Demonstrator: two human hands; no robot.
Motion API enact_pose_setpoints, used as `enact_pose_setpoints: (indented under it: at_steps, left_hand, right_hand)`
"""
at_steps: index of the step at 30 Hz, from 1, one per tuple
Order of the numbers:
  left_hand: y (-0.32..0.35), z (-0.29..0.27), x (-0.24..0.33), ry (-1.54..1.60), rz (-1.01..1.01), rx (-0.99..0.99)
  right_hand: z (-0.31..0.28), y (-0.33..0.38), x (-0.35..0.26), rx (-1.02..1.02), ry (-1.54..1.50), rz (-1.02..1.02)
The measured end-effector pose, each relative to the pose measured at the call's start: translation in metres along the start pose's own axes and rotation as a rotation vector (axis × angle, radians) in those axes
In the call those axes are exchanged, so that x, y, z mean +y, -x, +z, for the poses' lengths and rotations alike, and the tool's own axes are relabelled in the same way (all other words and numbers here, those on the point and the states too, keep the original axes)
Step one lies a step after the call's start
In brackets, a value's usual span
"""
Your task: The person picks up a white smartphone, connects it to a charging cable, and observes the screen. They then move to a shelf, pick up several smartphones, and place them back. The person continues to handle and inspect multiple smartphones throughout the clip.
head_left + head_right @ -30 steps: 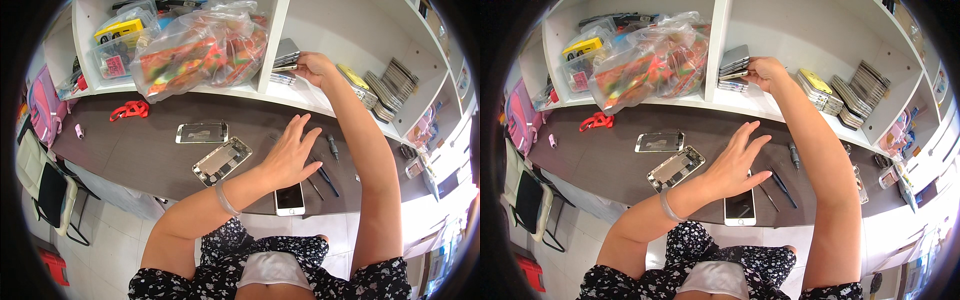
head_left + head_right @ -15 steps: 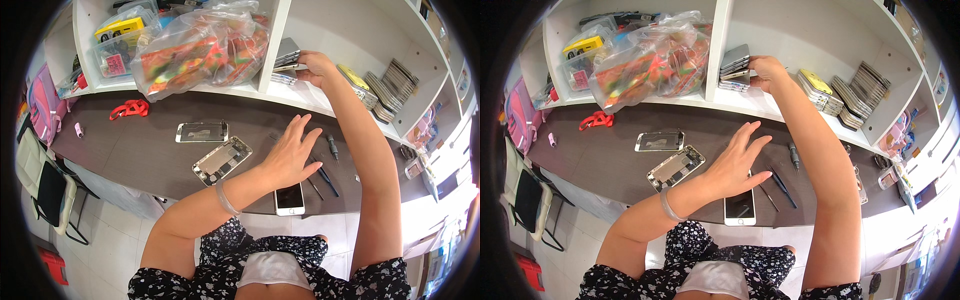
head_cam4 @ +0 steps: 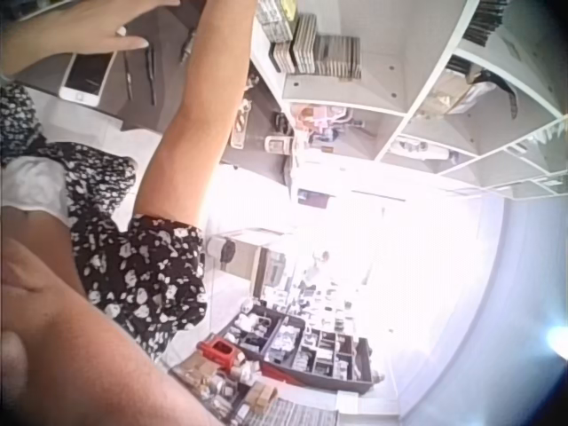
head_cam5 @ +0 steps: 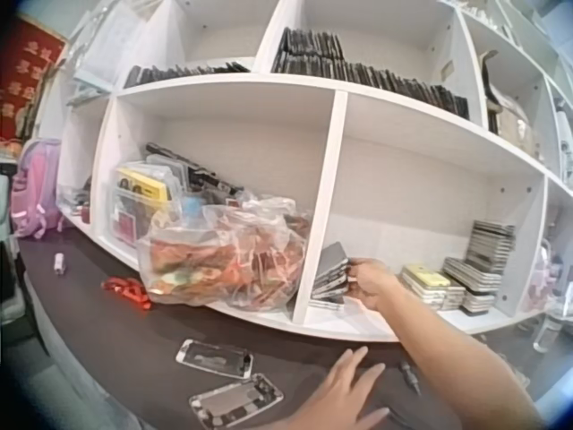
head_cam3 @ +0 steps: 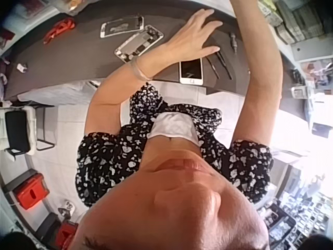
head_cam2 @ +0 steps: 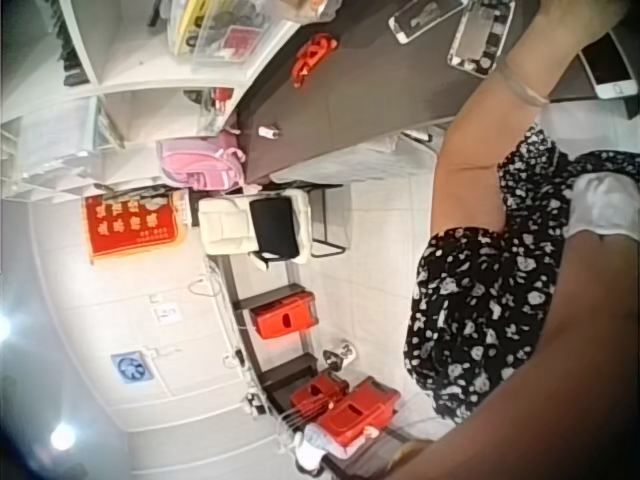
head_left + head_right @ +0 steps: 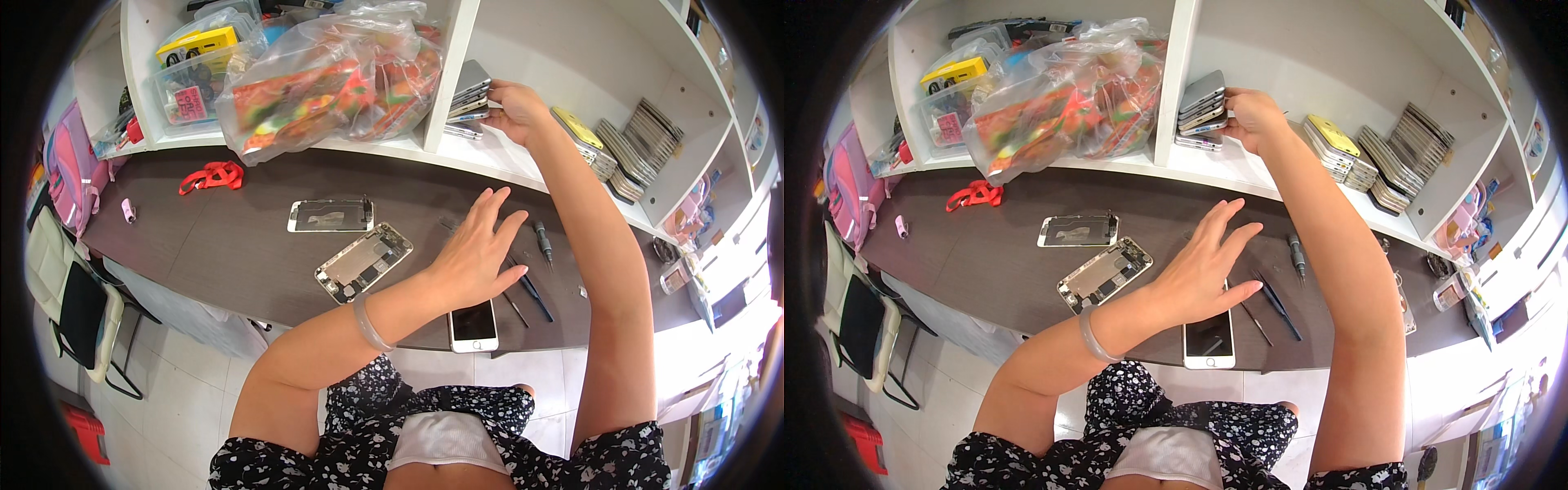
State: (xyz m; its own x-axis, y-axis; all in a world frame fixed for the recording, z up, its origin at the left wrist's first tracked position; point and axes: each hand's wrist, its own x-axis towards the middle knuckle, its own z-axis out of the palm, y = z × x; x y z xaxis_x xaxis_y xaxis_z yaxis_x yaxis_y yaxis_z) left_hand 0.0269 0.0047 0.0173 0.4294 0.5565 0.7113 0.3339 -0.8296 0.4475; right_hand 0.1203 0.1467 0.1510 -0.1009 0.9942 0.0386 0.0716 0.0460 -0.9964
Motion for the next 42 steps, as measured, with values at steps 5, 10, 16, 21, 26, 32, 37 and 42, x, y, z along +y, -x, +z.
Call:
enact_pose_setpoints:
  at_steps: [5, 10, 16, 21, 26, 32, 37, 42]
  left_hand:
    - [0.000, 0.000, -0.001, -0.002, 0.005, 0.003]
    - [0.000, 0.000, -0.001, -0.008, 0.004, 0.002]
    - [0.000, 0.000, -0.001, -0.003, -0.014, -0.014]
    - [0.001, 0.000, -0.002, -0.020, -0.011, -0.007]
    - [0.000, 0.001, -0.003, -0.014, -0.009, -0.009]
    - [0.000, -0.001, -0.002, -0.015, -0.021, -0.013]
    - [0.000, 0.001, -0.003, -0.019, -0.016, -0.014]
    - [0.001, -0.001, -0.003, -0.015, -0.032, -0.022]
  right_hand:
    - [-0.004, -0.009, 0.008, 0.001, 0.048, -0.068]
    - [-0.005, -0.007, 0.009, 0.058, 0.049, -0.080]
    - [-0.014, -0.013, 0.004, 0.055, 0.159, -0.067]
    - [-0.013, -0.009, 0.001, 0.063, 0.203, -0.058]
    - [-0.023, -0.011, -0.007, 0.108, 0.208, -0.062]
    - [-0.043, -0.006, -0.015, 0.148, 0.369, -0.114]
    - [-0.058, -0.011, -0.022, 0.226, 0.702, -0.120]
    - [-0.034, 0.002, -0.022, 0.186, 1.152, -0.199]
